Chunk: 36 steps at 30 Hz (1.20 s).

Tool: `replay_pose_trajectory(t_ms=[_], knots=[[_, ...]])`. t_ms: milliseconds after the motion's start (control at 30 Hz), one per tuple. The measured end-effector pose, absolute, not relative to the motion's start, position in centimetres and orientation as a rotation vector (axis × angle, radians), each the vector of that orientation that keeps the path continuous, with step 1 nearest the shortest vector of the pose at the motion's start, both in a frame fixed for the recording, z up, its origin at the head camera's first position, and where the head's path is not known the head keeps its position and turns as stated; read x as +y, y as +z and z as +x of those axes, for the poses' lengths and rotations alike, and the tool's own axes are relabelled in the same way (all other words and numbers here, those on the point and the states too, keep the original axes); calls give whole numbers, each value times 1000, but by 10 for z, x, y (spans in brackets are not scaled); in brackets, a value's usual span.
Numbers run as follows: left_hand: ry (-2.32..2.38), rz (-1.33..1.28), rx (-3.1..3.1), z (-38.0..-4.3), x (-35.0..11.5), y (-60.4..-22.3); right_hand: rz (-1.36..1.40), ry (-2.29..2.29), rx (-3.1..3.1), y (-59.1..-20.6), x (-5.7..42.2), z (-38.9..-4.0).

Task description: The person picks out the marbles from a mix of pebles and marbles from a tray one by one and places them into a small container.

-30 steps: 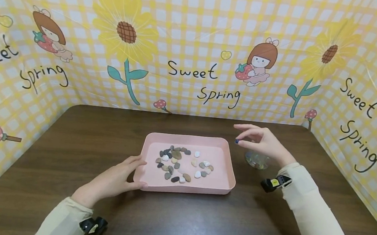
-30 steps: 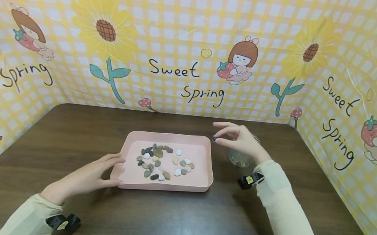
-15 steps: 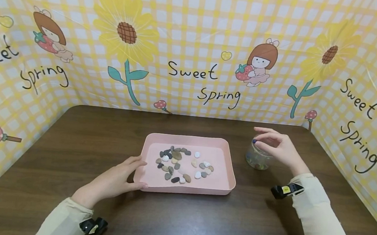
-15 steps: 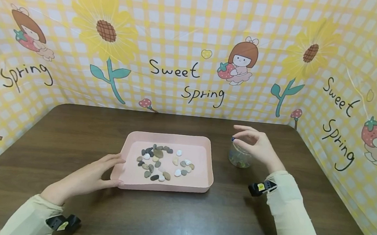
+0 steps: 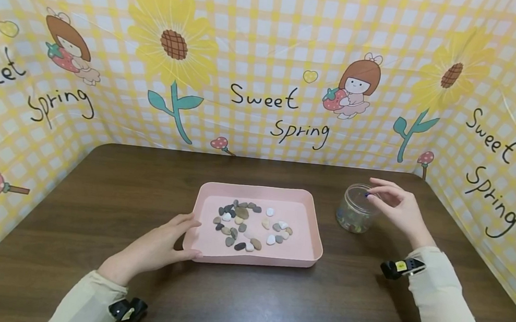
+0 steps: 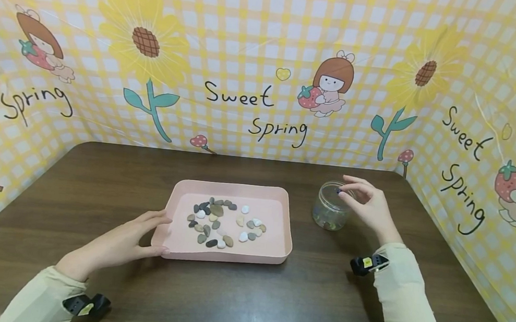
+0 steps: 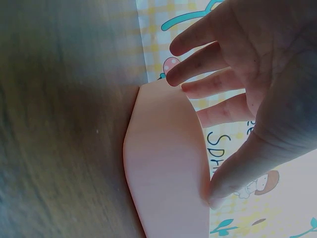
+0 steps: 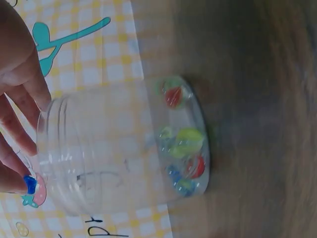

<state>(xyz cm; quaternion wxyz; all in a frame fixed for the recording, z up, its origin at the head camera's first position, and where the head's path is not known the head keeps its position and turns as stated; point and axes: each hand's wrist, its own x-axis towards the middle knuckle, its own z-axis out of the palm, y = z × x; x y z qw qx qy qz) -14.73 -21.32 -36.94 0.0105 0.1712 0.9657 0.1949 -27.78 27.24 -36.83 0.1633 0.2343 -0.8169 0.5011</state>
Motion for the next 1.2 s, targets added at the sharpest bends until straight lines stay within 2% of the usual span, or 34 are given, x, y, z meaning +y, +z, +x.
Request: replay_pose_trajectory(t_ms=[567,1200], knots=[[606,533,3009,-149,-212,-369,517,1336,-2404,-381,290,-276],[595,527,2998,-149,-211,-366,508,1381,-2348,-370,284,-272]])
